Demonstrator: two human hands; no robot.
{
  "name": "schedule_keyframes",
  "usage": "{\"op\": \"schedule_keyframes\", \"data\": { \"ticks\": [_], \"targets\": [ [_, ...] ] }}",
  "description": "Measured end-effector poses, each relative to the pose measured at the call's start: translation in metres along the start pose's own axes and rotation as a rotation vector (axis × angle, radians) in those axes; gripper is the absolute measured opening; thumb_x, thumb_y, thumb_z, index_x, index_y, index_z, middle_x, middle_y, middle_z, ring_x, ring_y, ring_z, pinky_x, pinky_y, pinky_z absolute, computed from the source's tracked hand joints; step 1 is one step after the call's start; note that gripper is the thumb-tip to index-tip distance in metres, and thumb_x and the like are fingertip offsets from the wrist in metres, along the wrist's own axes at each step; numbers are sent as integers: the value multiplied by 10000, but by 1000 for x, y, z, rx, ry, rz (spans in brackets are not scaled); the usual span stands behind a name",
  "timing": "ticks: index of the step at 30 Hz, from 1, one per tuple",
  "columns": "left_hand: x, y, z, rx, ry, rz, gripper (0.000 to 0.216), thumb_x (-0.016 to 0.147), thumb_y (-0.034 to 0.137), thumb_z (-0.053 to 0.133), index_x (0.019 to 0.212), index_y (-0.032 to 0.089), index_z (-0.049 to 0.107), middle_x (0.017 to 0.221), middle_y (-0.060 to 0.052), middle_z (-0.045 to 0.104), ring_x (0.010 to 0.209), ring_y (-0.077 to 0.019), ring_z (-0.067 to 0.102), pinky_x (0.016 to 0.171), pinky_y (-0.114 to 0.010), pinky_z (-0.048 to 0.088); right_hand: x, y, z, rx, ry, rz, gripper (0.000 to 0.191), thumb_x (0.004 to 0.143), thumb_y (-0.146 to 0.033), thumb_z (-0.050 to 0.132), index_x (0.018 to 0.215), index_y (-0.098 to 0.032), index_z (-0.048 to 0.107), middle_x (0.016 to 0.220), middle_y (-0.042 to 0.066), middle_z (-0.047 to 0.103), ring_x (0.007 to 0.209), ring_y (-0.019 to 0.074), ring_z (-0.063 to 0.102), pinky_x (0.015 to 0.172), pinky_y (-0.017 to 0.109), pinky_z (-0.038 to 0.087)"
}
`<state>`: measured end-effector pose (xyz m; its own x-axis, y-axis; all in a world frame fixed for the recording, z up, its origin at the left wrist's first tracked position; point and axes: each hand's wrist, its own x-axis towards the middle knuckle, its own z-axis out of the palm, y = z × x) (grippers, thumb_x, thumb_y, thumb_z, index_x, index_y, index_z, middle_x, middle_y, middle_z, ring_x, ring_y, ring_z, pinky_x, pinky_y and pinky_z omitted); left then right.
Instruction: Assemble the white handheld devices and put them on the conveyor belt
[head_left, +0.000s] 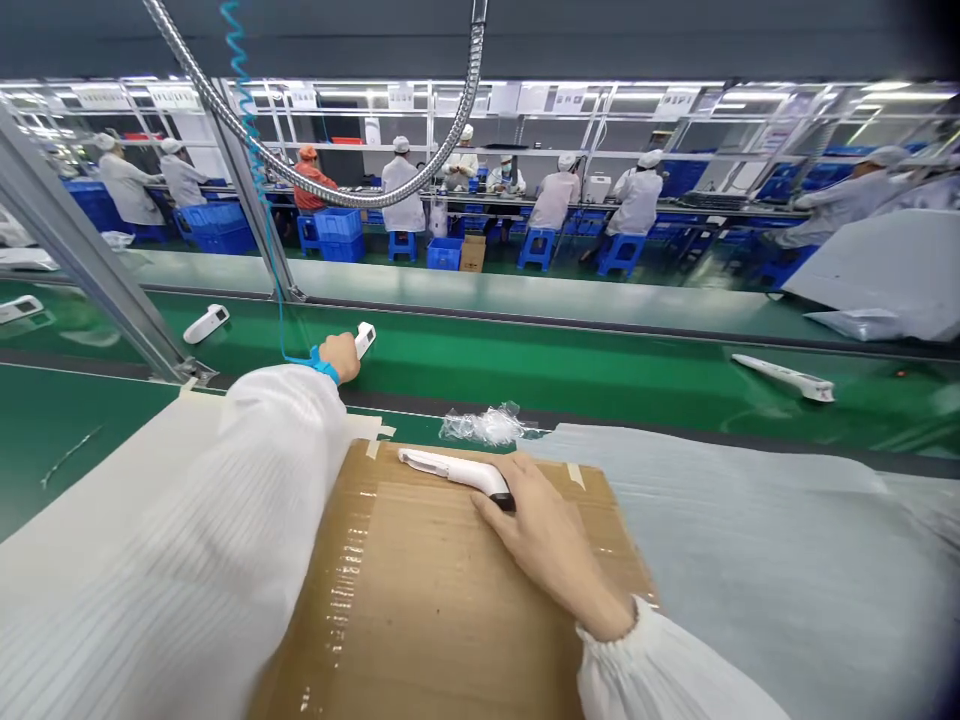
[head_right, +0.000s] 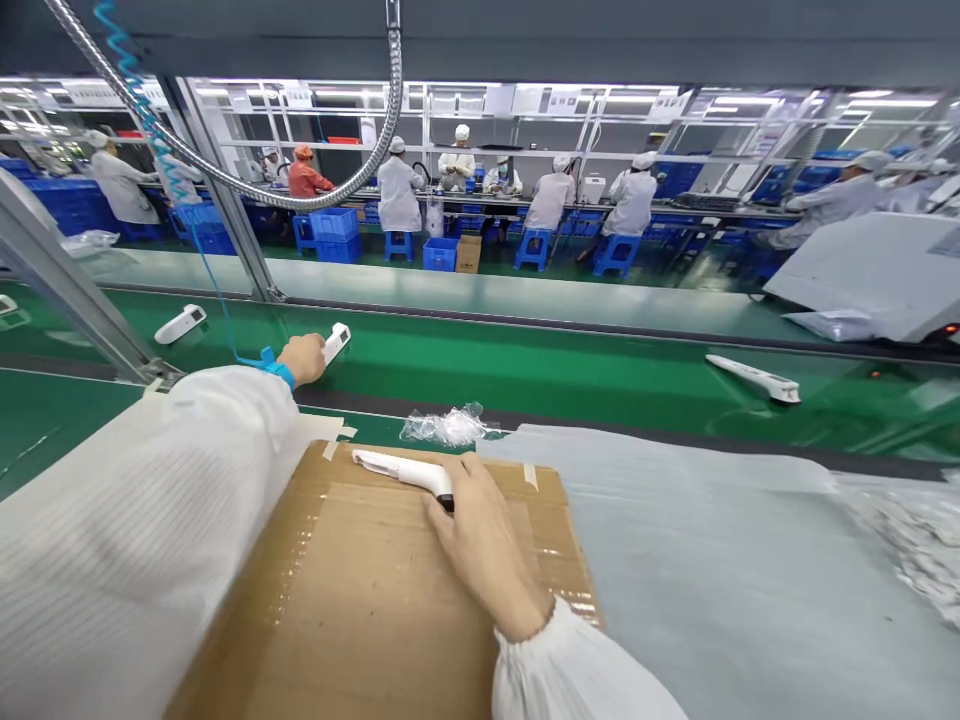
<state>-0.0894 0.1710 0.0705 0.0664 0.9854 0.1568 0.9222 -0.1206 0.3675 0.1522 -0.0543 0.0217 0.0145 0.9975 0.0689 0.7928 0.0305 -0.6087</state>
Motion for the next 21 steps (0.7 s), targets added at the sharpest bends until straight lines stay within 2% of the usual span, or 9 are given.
{"op": "schedule_keyframes", "data": {
  "ticks": [3,5,6,8,10,12,15,18,21],
  "targets": [
    [-16,13,-1,-24,7,103,300,894,432,594,1021,172,673,1130,-124,676,1173,-309,574,1040,-511,390,7,3,-1,137,121,62,339,915,-418,500,1173,-224,603,1076,75,672,913,239,621,789,357,457],
    [-44,34,-5,-74,-43,248,349,920,435,533,1108,173,665,1220,-104,660,1217,-303,556,1068,-465,385,11,8,-5,212,180,156,366,898,-492,514,1122,-222,619,975,59,700,849,236,622,760,346,444],
    [-63,47,-6,-109,-89,335,376,946,448,483,1162,190,651,1267,-76,648,1221,-261,559,1066,-402,404,12,10,-8,246,190,214,359,890,-525,516,1035,-218,635,871,46,700,791,231,615,726,335,433],
    [-108,73,-2,-171,-223,503,456,895,519,563,1264,255,605,1310,-11,636,1188,-213,587,1013,-314,453,14,13,-11,334,180,316,389,881,-583,508,800,-216,607,661,17,638,672,209,574,648,311,395],
    [-150,95,7,-143,-311,634,451,870,412,619,1287,245,583,1282,-60,645,1166,-276,594,993,-391,448,15,15,-13,460,141,349,473,879,-633,492,650,-219,508,550,-6,552,593,178,522,600,294,361],
    [-179,108,18,-115,-287,495,345,896,244,529,1233,214,595,1127,-96,692,998,-292,654,863,-403,472,15,16,-13,612,100,291,511,889,-666,459,643,-218,482,554,-12,531,571,157,501,590,285,366],
    [-194,112,29,-413,-337,225,261,954,274,405,1065,198,629,858,-70,693,753,-230,652,695,-322,449,15,20,-16,690,170,137,460,912,-644,455,882,-208,596,719,6,619,645,160,553,650,290,423],
    [-189,106,31,-719,-496,145,322,967,390,400,876,180,627,629,-12,582,604,-171,563,618,-276,399,16,22,-22,516,336,-21,349,920,-534,545,1093,-241,623,947,32,674,801,180,588,742,311,442],
    [-185,99,31,-796,-541,147,306,950,400,446,859,176,632,613,10,542,599,-148,518,601,-262,366,16,20,-26,265,362,-213,193,950,-402,543,983,-257,666,991,37,680,869,196,575,794,339,414]
  ]
}}
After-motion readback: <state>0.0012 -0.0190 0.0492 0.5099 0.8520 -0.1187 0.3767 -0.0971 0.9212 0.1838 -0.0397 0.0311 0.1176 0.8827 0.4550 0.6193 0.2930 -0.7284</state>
